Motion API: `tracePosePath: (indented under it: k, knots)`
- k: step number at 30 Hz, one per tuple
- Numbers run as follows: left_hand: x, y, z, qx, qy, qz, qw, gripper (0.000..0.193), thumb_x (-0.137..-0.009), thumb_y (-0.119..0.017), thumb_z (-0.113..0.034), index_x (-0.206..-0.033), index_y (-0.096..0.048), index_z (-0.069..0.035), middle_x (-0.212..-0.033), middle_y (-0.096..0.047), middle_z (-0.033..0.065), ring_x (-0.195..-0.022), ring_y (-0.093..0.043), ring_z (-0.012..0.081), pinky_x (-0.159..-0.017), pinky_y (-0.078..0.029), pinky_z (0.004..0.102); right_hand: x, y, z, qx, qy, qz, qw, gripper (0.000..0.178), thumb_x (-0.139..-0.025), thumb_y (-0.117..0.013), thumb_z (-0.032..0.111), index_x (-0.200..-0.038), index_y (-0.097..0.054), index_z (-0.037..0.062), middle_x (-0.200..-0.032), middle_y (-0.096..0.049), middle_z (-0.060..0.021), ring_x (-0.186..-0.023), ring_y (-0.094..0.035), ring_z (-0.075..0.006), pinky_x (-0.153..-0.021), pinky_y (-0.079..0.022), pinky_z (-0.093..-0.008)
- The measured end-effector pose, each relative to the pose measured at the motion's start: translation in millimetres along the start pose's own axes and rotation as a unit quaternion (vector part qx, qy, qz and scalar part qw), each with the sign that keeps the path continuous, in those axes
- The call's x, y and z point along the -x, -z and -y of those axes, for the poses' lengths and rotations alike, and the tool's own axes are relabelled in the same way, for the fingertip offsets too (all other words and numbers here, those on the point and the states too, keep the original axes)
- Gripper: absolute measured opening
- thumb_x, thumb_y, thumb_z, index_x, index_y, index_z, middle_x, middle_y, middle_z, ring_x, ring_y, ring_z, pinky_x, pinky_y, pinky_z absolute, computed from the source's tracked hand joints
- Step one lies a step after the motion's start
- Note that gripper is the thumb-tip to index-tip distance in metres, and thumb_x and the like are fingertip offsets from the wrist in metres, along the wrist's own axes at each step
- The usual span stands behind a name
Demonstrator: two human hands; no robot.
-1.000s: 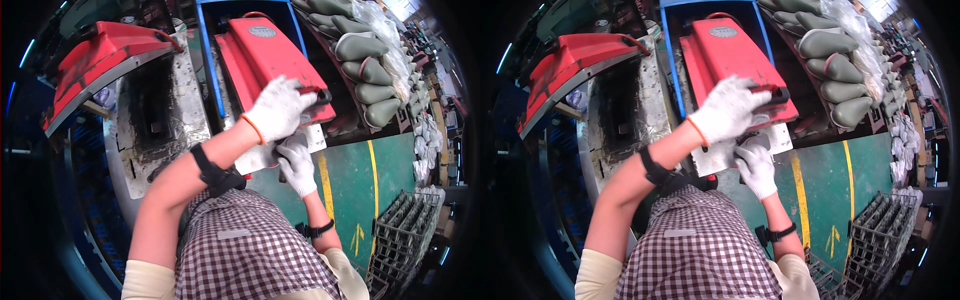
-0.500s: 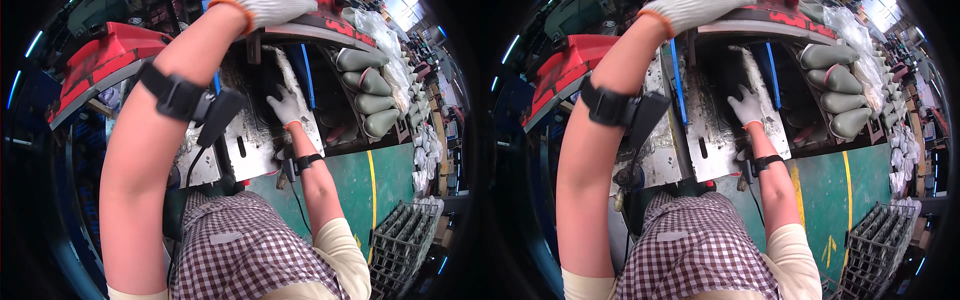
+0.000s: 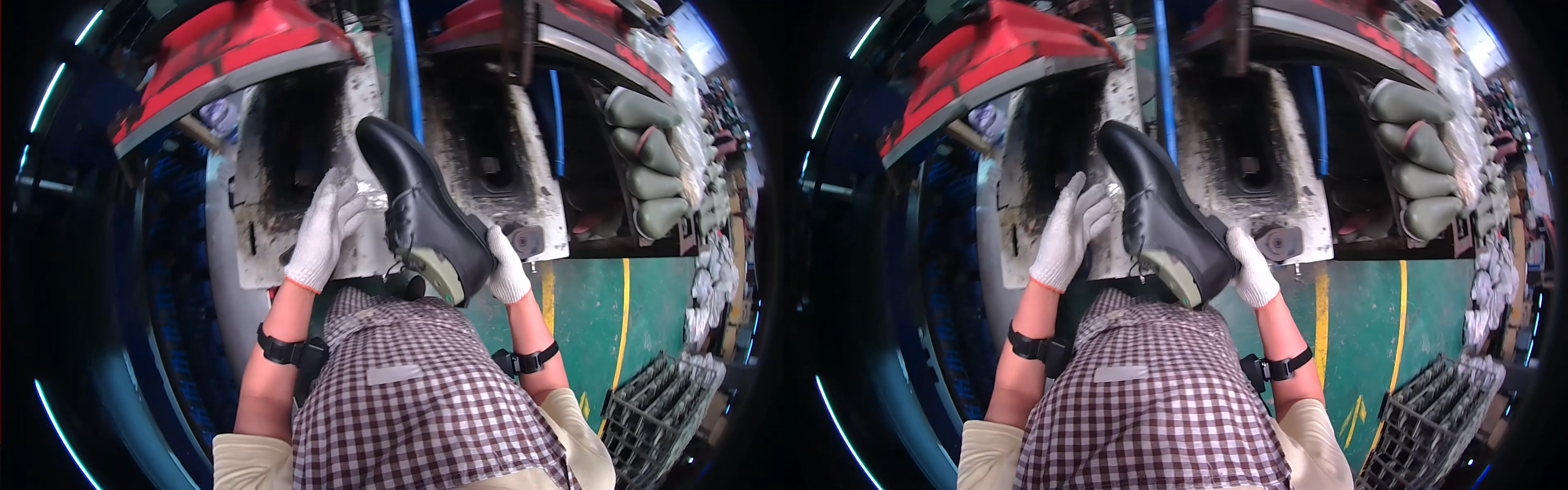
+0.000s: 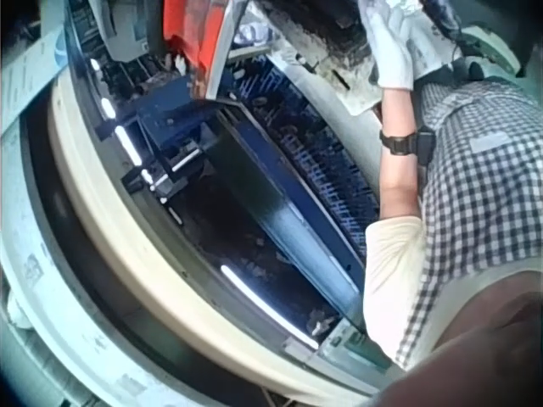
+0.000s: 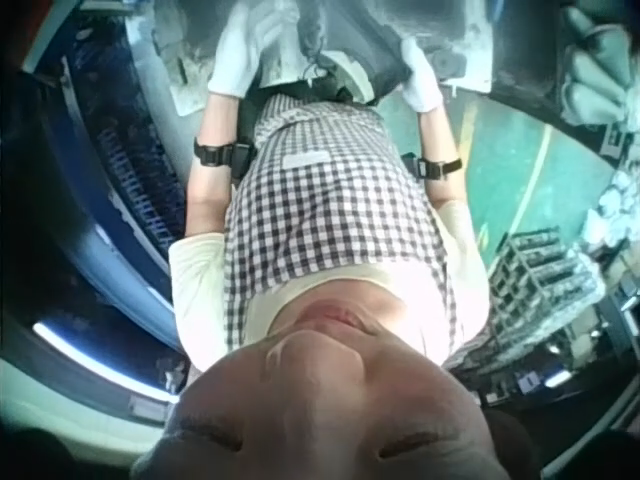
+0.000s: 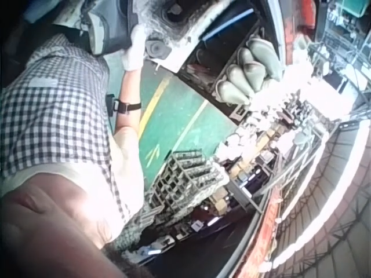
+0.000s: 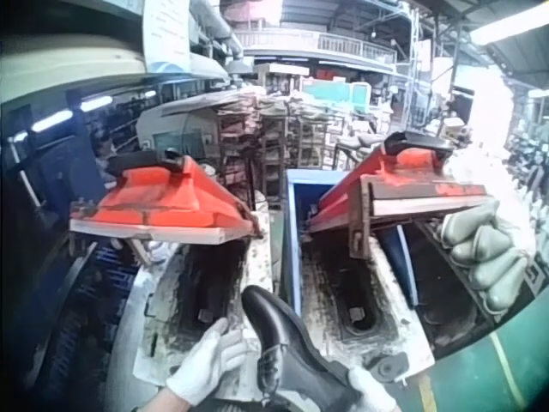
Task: The person is manufacturing shoes in a factory, putting shoes in a machine and then on a conveyor belt.
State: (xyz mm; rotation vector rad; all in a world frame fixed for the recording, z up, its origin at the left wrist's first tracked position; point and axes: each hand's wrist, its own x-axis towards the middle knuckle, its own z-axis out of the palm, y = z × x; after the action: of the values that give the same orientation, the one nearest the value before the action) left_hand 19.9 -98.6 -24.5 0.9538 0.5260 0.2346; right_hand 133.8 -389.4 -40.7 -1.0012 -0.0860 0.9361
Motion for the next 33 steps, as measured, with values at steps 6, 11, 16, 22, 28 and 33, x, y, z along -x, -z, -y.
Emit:
tracePosePath:
  k: [6,11,16,22,28,33]
  knots:
    - [38,63,-22,0.172,-0.159,-0.122,0.965,0.057,-0.109,-0.050,-0.048,-0.143,-0.054,-0.002,-0.143,-0.060,0.0133,-0.130,-0.057,0.0259,-0.115,-0.044,0.0423,-22,-66,-35,0.044,-0.101,0.189,0.976,0.085,-0.102,-0.057,0.056,-0.157,-0.035,-0.0044,-0.159,-0.043,-0.0179,-0.148,-0.042,-0.0274,-0.125,-0.031,-0.0413]
    - [97,96,-44,0.072,-0.277,-0.140,0.948,0.064,-0.104,-0.061,-0.047,-0.146,-0.050,-0.001,-0.141,-0.061,0.0127,-0.129,-0.058,0.0240,-0.114,-0.045,0.0418,-48,-93,-70,-0.088,-0.180,0.259,0.945,0.064,-0.106,-0.054,0.035,-0.154,-0.040,-0.0038,-0.155,-0.049,-0.0185,-0.142,-0.048,-0.0289,-0.123,-0.036,-0.0428]
    - [144,99,-71,-0.098,-0.336,-0.163,0.922,0.097,-0.086,-0.084,-0.039,-0.158,-0.034,0.003,-0.137,-0.061,0.0118,-0.126,-0.059,0.0206,-0.111,-0.046,0.0352,-71,-63,-125,-0.132,-0.284,0.172,0.934,0.050,-0.109,-0.048,0.026,-0.148,-0.047,-0.0049,-0.151,-0.052,-0.0214,-0.137,-0.055,-0.0290,-0.119,-0.043,-0.0411]
    - [167,87,-70,-0.128,-0.326,-0.182,0.919,0.096,-0.076,-0.093,-0.029,-0.152,-0.043,0.002,-0.133,-0.063,0.0101,-0.119,-0.063,0.0174,-0.105,-0.050,0.0327,-70,-61,-143,-0.246,-0.362,0.209,0.875,0.056,-0.110,-0.048,0.033,-0.148,-0.045,-0.0077,-0.148,-0.054,-0.0238,-0.133,-0.058,-0.0300,-0.117,-0.045,-0.0413]
    - [167,87,-72,-0.215,-0.366,-0.224,0.877,0.070,-0.085,-0.080,-0.013,-0.145,-0.049,0.004,-0.132,-0.063,0.0145,-0.120,-0.062,0.0210,-0.107,-0.049,0.0351,-62,-86,-130,-0.056,-0.310,0.137,0.939,0.065,-0.108,-0.051,0.044,-0.151,-0.044,-0.0044,-0.148,-0.054,-0.0236,-0.130,-0.060,-0.0320,-0.116,-0.046,-0.0486]
    - [141,136,-75,-0.205,-0.284,-0.337,0.874,0.046,-0.098,-0.065,-0.017,-0.138,-0.058,0.002,-0.132,-0.064,0.0124,-0.121,-0.060,0.0207,-0.107,-0.046,0.0332,-74,-144,-87,-0.187,-0.463,0.440,0.746,0.081,-0.104,-0.049,0.061,-0.155,-0.036,-0.0004,-0.123,-0.059,-0.0448,-0.113,-0.068,-0.0449,-0.074,-0.065,-0.0490]
